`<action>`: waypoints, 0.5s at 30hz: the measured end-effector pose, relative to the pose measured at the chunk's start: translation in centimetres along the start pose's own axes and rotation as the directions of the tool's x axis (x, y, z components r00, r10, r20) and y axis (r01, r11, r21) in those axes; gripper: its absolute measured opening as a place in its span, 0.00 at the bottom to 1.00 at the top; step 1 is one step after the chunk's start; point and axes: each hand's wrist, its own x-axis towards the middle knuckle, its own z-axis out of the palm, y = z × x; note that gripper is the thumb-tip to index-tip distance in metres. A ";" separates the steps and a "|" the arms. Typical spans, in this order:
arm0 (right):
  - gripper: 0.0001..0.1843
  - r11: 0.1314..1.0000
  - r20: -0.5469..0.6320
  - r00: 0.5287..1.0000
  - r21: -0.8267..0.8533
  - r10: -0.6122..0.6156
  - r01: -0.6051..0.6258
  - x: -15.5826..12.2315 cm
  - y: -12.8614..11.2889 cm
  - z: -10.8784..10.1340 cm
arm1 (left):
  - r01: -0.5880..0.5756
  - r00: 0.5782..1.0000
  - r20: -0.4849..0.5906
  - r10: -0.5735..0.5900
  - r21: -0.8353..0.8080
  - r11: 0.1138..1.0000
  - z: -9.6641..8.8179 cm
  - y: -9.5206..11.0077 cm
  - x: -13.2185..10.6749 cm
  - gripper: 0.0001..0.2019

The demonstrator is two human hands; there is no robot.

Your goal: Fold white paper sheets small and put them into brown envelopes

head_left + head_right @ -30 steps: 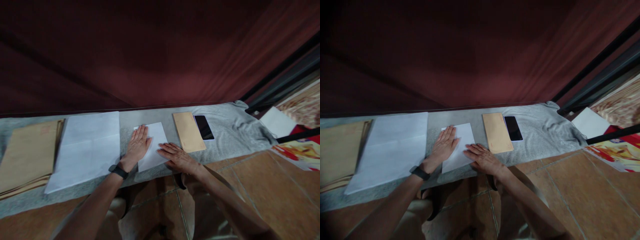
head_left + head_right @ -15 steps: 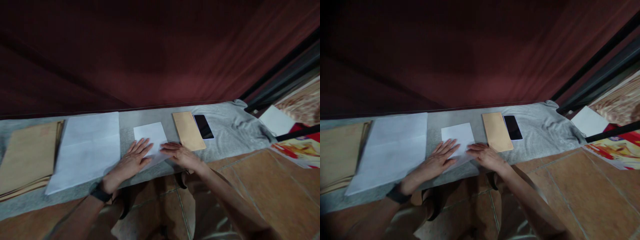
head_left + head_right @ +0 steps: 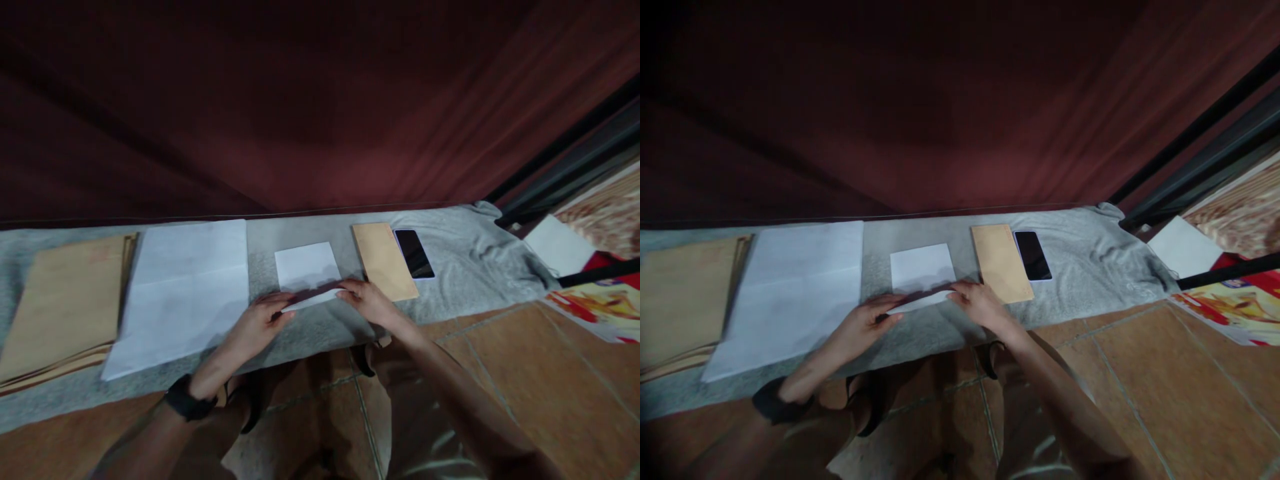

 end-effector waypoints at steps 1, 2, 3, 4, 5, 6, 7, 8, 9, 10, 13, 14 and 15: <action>0.14 0.998 -0.009 0.998 -0.011 0.062 -0.063 0.2 -0.2 0.1 | 0.047 0.998 -0.034 -0.048 -0.018 0.999 0.1 0.3 0.0 0.17; 0.14 0.992 -0.020 0.992 -0.021 0.126 -0.127 0.5 -0.4 0.2 | 0.096 0.993 -0.061 -0.098 -0.034 0.995 0.1 0.6 0.1 0.17; 0.14 0.982 -0.029 0.982 -0.029 0.186 -0.187 0.7 -0.6 0.2 | 0.144 0.986 -0.080 -0.147 -0.045 0.989 0.2 0.9 0.1 0.17; 0.15 0.971 -0.035 0.971 -0.035 0.235 -0.237 1.0 -0.8 0.3 | 0.188 0.977 -0.094 -0.192 -0.049 0.981 0.2 1.1 0.2 0.17; 0.14 0.961 -0.038 0.961 -0.043 0.273 -0.275 1.2 -1.0 0.4 | 0.227 0.967 -0.111 -0.231 -0.046 0.973 0.3 1.3 0.3 0.18; 0.14 0.951 -0.041 0.953 -0.056 0.301 -0.303 1.5 -1.2 0.5 | 0.260 0.956 -0.131 -0.263 -0.039 0.965 0.3 1.4 0.4 0.18; 0.14 0.943 -0.048 0.945 -0.076 0.322 -0.325 1.7 -1.4 0.6 | 0.285 0.945 -0.157 -0.286 -0.033 0.958 0.4 1.5 0.5 0.18; 0.15 0.934 -0.057 0.939 -0.100 0.340 -0.344 1.9 -1.6 0.7 | 0.301 0.936 -0.179 -0.302 -0.032 0.953 0.4 1.6 0.6 0.18; 0.15 0.924 -0.068 0.932 -0.125 0.355 -0.361 2.1 -1.8 0.7 | 0.314 0.929 -0.195 -0.314 -0.035 0.949 0.4 1.6 0.8 0.17; 0.15 0.914 -0.077 0.927 -0.151 0.368 -0.376 2.4 -2.0 0.7 | 0.327 0.922 -0.204 -0.328 -0.037 0.944 0.4 1.7 1.0 0.17; 0.16 0.894 -0.085 0.915 -0.195 0.395 -0.404 2.9 -2.5 0.8 | 0.386 0.900 -0.202 -0.386 -0.040 0.921 0.2 1.8 1.5 0.17; 0.17 0.890 -0.083 0.912 -0.198 0.402 -0.410 3.0 -2.7 0.8 | 0.409 0.892 -0.195 -0.408 -0.038 0.912 0.2 1.8 1.7 0.18; 0.17 0.886 -0.084 0.908 -0.199 0.410 -0.418 3.2 -2.9 0.8 | 0.430 0.884 -0.192 -0.427 -0.031 0.903 0.1 1.8 1.8 0.18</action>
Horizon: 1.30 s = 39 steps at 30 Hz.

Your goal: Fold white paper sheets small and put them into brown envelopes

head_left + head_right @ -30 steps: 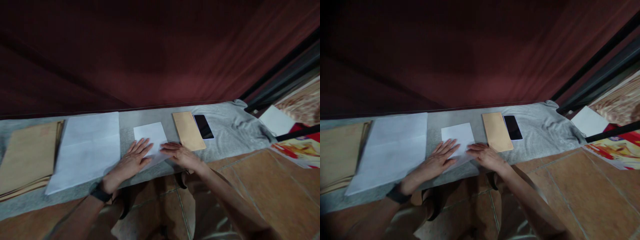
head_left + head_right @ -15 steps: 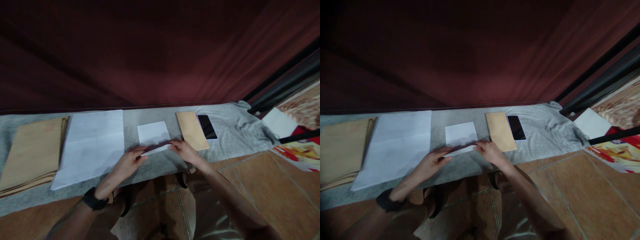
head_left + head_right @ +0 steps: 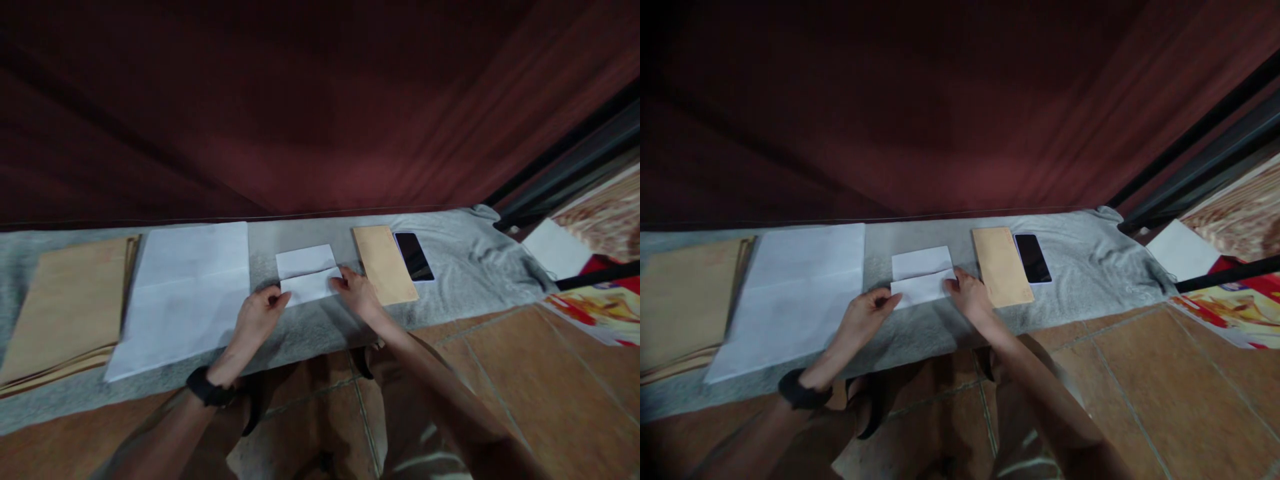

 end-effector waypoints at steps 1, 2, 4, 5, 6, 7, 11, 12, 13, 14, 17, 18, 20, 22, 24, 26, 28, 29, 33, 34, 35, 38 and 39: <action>0.18 1.000 0.001 1.000 -0.003 0.009 -0.009 0.0 -0.2 -0.1 | 0.019 1.000 0.002 -0.019 0.014 1.000 -0.1 0.1 0.2 0.17; 0.18 1.000 0.000 1.000 -0.006 0.018 -0.018 0.1 -0.4 -0.1 | 0.036 0.999 0.000 -0.036 0.034 0.999 -0.1 0.2 0.3 0.17; 0.18 0.999 -0.005 0.999 -0.014 0.033 -0.033 0.2 -0.7 -0.2 | 0.064 0.998 -0.002 -0.064 0.094 0.994 -0.2 0.4 0.6 0.16; 0.18 0.999 -0.005 0.999 -0.017 0.042 -0.042 0.3 -0.8 -0.3 | 0.078 0.997 -0.004 -0.078 0.126 0.989 -0.2 0.5 0.8 0.16; 0.18 0.999 -0.004 0.999 -0.016 0.051 -0.051 0.4 -0.9 -0.4 | 0.093 0.996 -0.007 -0.093 0.156 0.983 -0.3 0.7 0.9 0.16; 0.17 0.998 -0.004 0.998 -0.014 0.061 -0.062 0.5 -1.0 -0.4 | 0.106 0.994 -0.009 -0.106 0.181 0.978 -0.3 0.9 1.0 0.16; 0.16 0.995 -0.011 0.995 -0.013 0.096 -0.097 1.0 -1.2 -0.4 | 0.142 0.989 -0.007 -0.145 0.254 0.957 -0.4 1.6 1.5 0.16; 0.15 0.995 -0.014 0.995 -0.011 0.097 -0.097 1.2 -1.2 -0.3 | 0.148 0.988 -0.005 -0.153 0.269 0.952 -0.4 1.7 1.6 0.16; 0.15 0.995 -0.016 0.995 -0.007 0.097 -0.097 1.3 -1.2 -0.3 | 0.155 0.987 -0.004 -0.161 0.280 0.947 -0.4 1.7 1.7 0.16; 0.15 0.995 -0.017 0.995 0.000 0.095 -0.095 1.5 -1.2 -0.2 | 0.161 0.986 -0.005 -0.167 0.287 0.944 -0.4 1.7 1.8 0.16; 0.15 0.995 -0.025 0.995 0.024 0.095 -0.095 1.8 -1.2 0.0 | 0.155 0.987 -0.005 -0.159 0.236 0.959 -0.4 0.9 2.3 0.17; 0.15 0.995 -0.029 0.995 0.029 0.098 -0.097 1.9 -1.2 0.1 | 0.143 0.989 0.009 -0.147 0.185 0.972 -0.4 0.5 2.4 0.17; 0.15 0.995 -0.034 0.995 0.036 0.098 -0.096 2.1 -1.2 0.2 | 0.115 0.991 0.064 -0.117 0.035 0.993 -0.5 -0.4 2.7 0.18; 0.15 0.994 -0.036 0.994 0.039 0.102 -0.100 2.2 -1.2 0.2 | 0.116 0.986 0.132 -0.100 -0.122 0.986 -0.7 -1.2 2.9 0.20; 0.14 0.994 -0.038 0.994 0.040 0.106 -0.104 2.3 -1.2 0.2 | 0.151 0.977 0.181 -0.111 -0.224 0.963 -0.9 -1.6 2.9 0.20; 0.14 0.993 -0.048 0.993 0.046 0.109 -0.107 2.4 -1.2 0.2 | 0.183 0.970 0.203 -0.133 -0.254 0.950 -1.0 -1.6 2.9 0.21; 0.14 0.993 -0.058 0.992 0.058 0.109 -0.106 2.5 -1.3 0.2 | 0.196 0.968 0.201 -0.148 -0.246 0.949 -0.9 -1.5 2.8 0.21; 0.14 0.992 -0.060 0.992 0.063 0.111 -0.108 2.6 -1.3 0.2 | 0.201 0.968 0.198 -0.155 -0.237 0.951 -0.9 -1.4 2.9 0.22; 0.14 0.990 -0.053 0.990 0.067 0.129 -0.125 2.9 -1.4 0.2 | 0.215 0.963 0.216 -0.164 -0.240 0.947 -0.8 -1.2 2.9 0.22; 0.14 0.990 -0.053 0.990 0.065 0.131 -0.128 3.0 -1.5 0.2 | 0.218 0.961 0.226 -0.162 -0.246 0.945 -0.8 -1.3 3.0 0.22; 0.14 0.990 -0.054 0.990 0.062 0.131 -0.127 3.0 -1.5 0.2 | 0.221 0.958 0.235 -0.162 -0.252 0.942 -0.8 -1.3 3.0 0.22; 0.14 0.991 -0.059 0.990 0.057 0.127 -0.123 3.0 -1.6 0.1 | 0.241 0.955 0.234 -0.183 -0.251 0.938 -0.5 -1.5 3.2 0.21; 0.14 0.991 -0.060 0.990 0.055 0.128 -0.124 3.0 -1.7 0.0 | 0.245 0.955 0.226 -0.192 -0.240 0.939 -0.5 -1.5 3.3 0.21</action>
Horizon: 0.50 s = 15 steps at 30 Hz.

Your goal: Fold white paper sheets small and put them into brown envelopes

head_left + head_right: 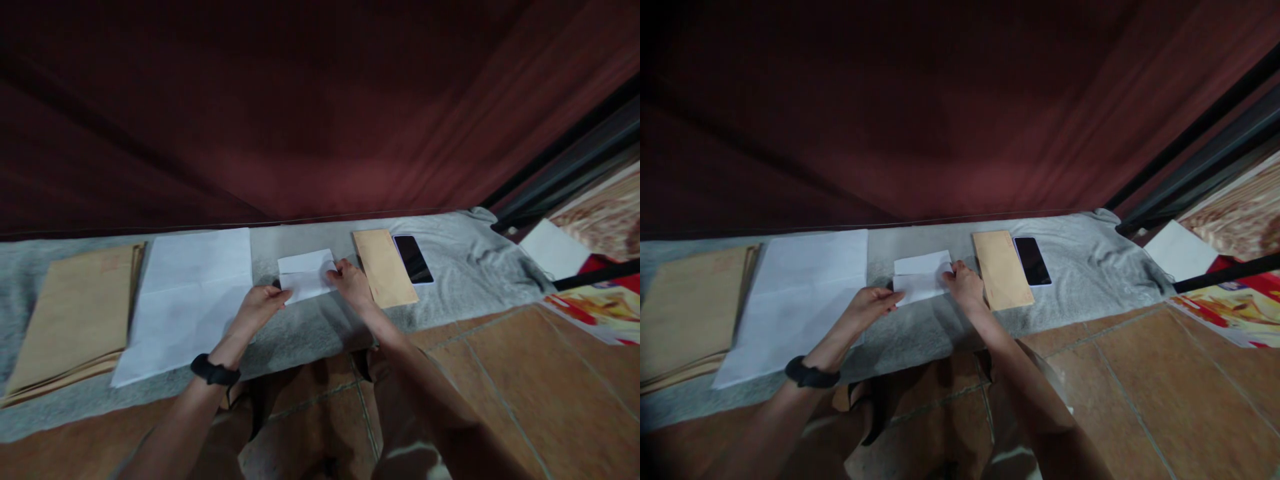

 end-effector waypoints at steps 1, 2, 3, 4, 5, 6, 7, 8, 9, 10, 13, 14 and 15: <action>0.15 1.000 -0.004 1.000 -0.003 0.006 -0.006 0.0 -0.1 -0.1 | 0.003 1.000 -0.013 -0.003 0.019 1.000 0.1 0.0 0.1 0.21; 0.15 1.000 -0.008 1.000 -0.007 0.012 -0.012 0.0 -0.2 -0.1 | 0.003 1.000 -0.029 -0.002 0.049 0.999 0.1 0.1 0.1 0.21; 0.15 1.000 -0.012 1.000 -0.011 0.015 -0.015 0.0 -0.2 -0.1 | 0.003 0.999 -0.046 0.001 0.091 0.996 0.1 0.3 0.1 0.21; 0.15 1.000 -0.018 1.000 -0.016 0.015 -0.016 0.0 -0.3 -0.1 | 0.002 0.998 -0.061 0.006 0.140 0.990 0.1 0.5 0.1 0.21; 0.15 1.000 -0.028 1.000 -0.023 0.013 -0.014 0.0 -0.4 -0.1 | 0.004 0.997 -0.078 0.011 0.194 0.981 0.1 0.8 0.0 0.21; 0.15 0.999 -0.041 0.999 -0.031 0.009 -0.010 0.0 -0.4 0.0 | 0.007 0.995 -0.095 0.017 0.246 0.969 0.1 1.2 -0.1 0.21; 0.15 0.999 -0.056 0.998 -0.041 0.001 -0.003 0.0 -0.5 0.0 | 0.014 0.994 -0.109 0.018 0.293 0.956 0.1 1.6 -0.2 0.21; 0.16 0.999 -0.070 0.997 -0.052 -0.007 0.003 0.0 -0.5 0.1 | 0.024 0.993 -0.120 0.016 0.329 0.944 0.0 2.0 -0.3 0.21; 0.16 0.998 -0.083 0.996 -0.063 -0.011 0.006 0.0 -0.6 0.2 | 0.037 0.992 -0.129 0.010 0.357 0.933 0.0 2.4 -0.5 0.21; 0.16 0.997 -0.092 0.996 -0.073 -0.013 0.006 0.0 -0.6 0.3 | 0.050 0.991 -0.136 0.002 0.376 0.925 0.0 2.8 -0.6 0.21; 0.16 0.996 -0.104 0.994 -0.092 -0.011 0.001 0.1 -0.6 0.5 | 0.079 0.989 -0.144 -0.023 0.402 0.912 0.0 3.3 -0.8 0.21; 0.16 0.995 -0.109 0.994 -0.098 -0.011 0.000 0.2 -0.7 0.5 | 0.082 0.989 -0.144 -0.025 0.405 0.911 0.0 3.3 -0.7 0.21; 0.17 0.995 -0.113 0.993 -0.104 -0.014 0.002 0.2 -0.7 0.6 | 0.081 0.989 -0.145 -0.023 0.405 0.911 0.0 3.2 -0.7 0.21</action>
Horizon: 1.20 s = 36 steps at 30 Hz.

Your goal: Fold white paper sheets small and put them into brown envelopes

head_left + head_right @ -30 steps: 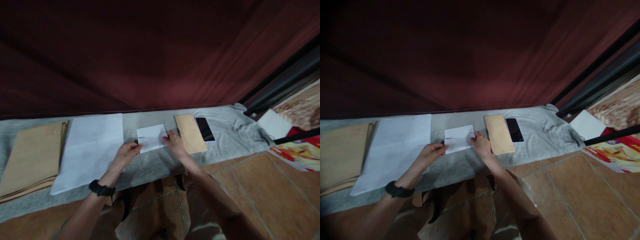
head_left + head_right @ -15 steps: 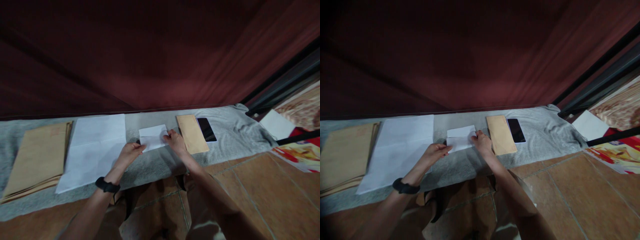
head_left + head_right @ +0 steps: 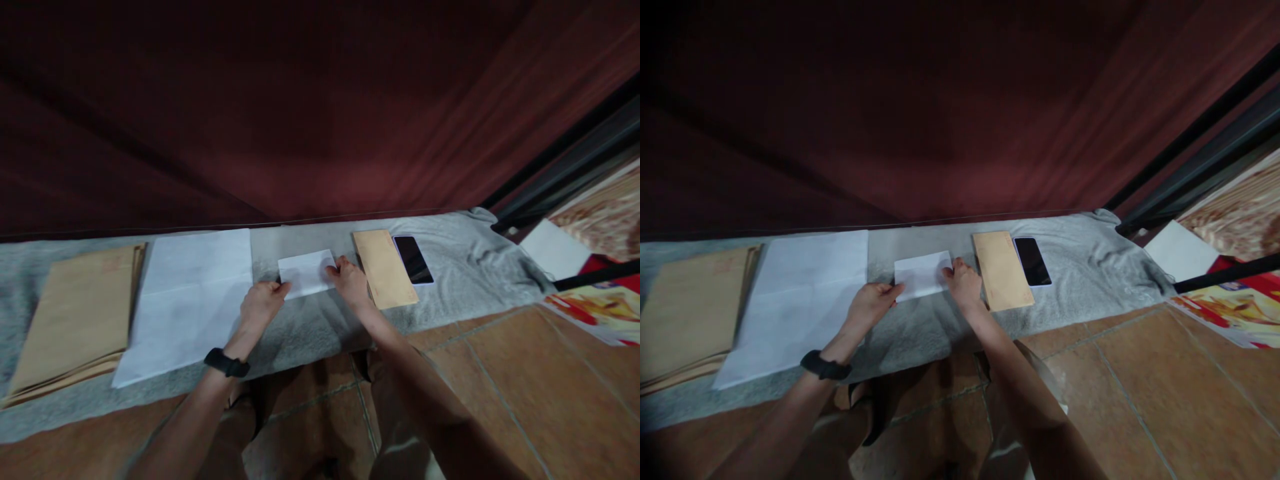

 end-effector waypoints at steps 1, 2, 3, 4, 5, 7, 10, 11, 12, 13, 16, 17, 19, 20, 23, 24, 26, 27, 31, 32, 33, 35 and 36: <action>0.16 1.000 -0.005 1.000 -0.006 -0.003 0.003 0.0 0.0 0.0 | -0.005 1.000 -0.001 0.005 -0.008 1.000 0.1 -0.2 0.2 0.22; 0.16 1.000 -0.010 1.000 -0.012 -0.005 0.005 0.1 0.0 0.0 | -0.013 1.000 0.004 0.013 -0.026 1.000 0.2 -0.5 0.4 0.22; 0.16 1.000 -0.015 1.000 -0.016 -0.007 0.007 0.1 -0.1 0.1 | -0.020 1.000 0.016 0.021 -0.055 0.998 0.4 -0.9 0.6 0.23; 0.16 1.000 -0.022 1.000 -0.019 -0.008 0.008 0.1 -0.1 0.1 | -0.026 0.999 0.032 0.030 -0.096 0.995 0.5 -1.3 0.9 0.24; 0.16 1.000 -0.031 0.999 -0.021 -0.007 0.006 0.1 -0.1 0.2 | -0.028 0.998 0.050 0.035 -0.144 0.989 0.7 -1.7 1.2 0.25; 0.16 1.000 -0.052 0.999 -0.024 -0.008 0.007 0.2 -0.2 0.3 | -0.016 0.995 0.088 0.039 -0.248 0.969 1.0 -2.4 1.7 0.26; 0.16 0.999 -0.085 0.996 -0.040 -0.013 0.009 0.3 -0.3 0.5 | -0.015 0.992 0.110 0.060 -0.372 0.928 1.1 -2.9 2.0 0.24; 0.16 0.999 -0.093 0.996 -0.049 -0.015 0.010 0.3 -0.3 0.5 | -0.018 0.992 0.112 0.066 -0.389 0.921 1.2 -3.0 2.0 0.24; 0.16 0.998 -0.100 0.995 -0.058 -0.017 0.011 0.4 -0.3 0.6 | -0.022 0.991 0.109 0.071 -0.393 0.919 1.2 -2.9 2.0 0.23; 0.16 0.998 -0.105 0.994 -0.065 -0.018 0.011 0.4 -0.4 0.6 | -0.026 0.992 0.104 0.072 -0.386 0.922 1.2 -2.9 2.0 0.22; 0.17 0.998 -0.105 0.994 -0.064 -0.017 0.010 0.7 -0.4 0.8 | -0.029 0.994 0.091 0.061 -0.314 0.949 1.2 -2.6 1.8 0.21; 0.17 0.998 -0.105 0.994 -0.062 -0.014 0.008 0.8 -0.4 0.8 | -0.029 0.995 0.087 0.055 -0.283 0.959 1.2 -2.5 1.8 0.21; 0.17 0.998 -0.102 0.995 -0.059 -0.012 0.006 0.9 -0.4 0.9 | -0.025 0.996 0.080 0.045 -0.232 0.972 1.2 -2.4 1.8 0.21; 0.17 0.998 -0.103 0.995 -0.059 -0.015 0.009 1.0 -0.3 0.9 | -0.024 0.996 0.078 0.042 -0.214 0.977 1.2 -2.3 1.7 0.21; 0.17 0.998 -0.102 0.995 -0.056 -0.020 0.014 1.0 -0.2 0.9 | -0.020 0.996 0.077 0.034 -0.179 0.984 1.1 -2.2 1.8 0.21; 0.17 0.998 -0.095 0.995 -0.053 -0.018 0.013 1.0 -0.2 0.8 | -0.018 0.996 0.078 0.031 -0.167 0.986 1.1 -2.2 1.8 0.21; 0.16 0.999 -0.072 0.997 -0.042 -0.015 0.012 1.0 -0.1 0.6 | -0.014 0.996 0.081 0.026 -0.147 0.989 1.0 -2.1 1.8 0.21; 0.16 0.999 -0.059 0.998 -0.036 -0.013 0.011 1.0 -0.1 0.5 | -0.012 0.996 0.081 0.024 -0.139 0.990 1.0 -2.1 1.7 0.21; 0.15 1.000 -0.030 1.000 -0.025 -0.006 0.005 1.1 0.0 0.3 | -0.007 0.997 0.072 0.015 -0.106 0.994 0.9 -1.9 1.7 0.21; 0.14 1.000 -0.029 1.000 -0.025 -0.002 0.002 1.1 0.0 0.4 | -0.006 0.998 0.069 0.013 -0.099 0.995 0.9 -1.8 1.7 0.20; 0.14 1.000 -0.029 1.000 -0.023 -0.002 0.001 1.1 0.0 0.4 | -0.006 0.998 0.065 0.012 -0.092 0.996 0.9 -1.7 1.7 0.20; 0.14 1.000 -0.035 0.999 -0.027 -0.001 0.000 1.2 0.0 0.4 | -0.005 0.998 0.061 0.009 -0.077 0.997 0.9 -1.6 1.7 0.19; 0.14 0.999 -0.041 0.999 -0.033 -0.002 0.001 1.1 0.0 0.5 | -0.003 0.998 0.059 0.007 -0.069 0.998 0.9 -1.5 1.8 0.19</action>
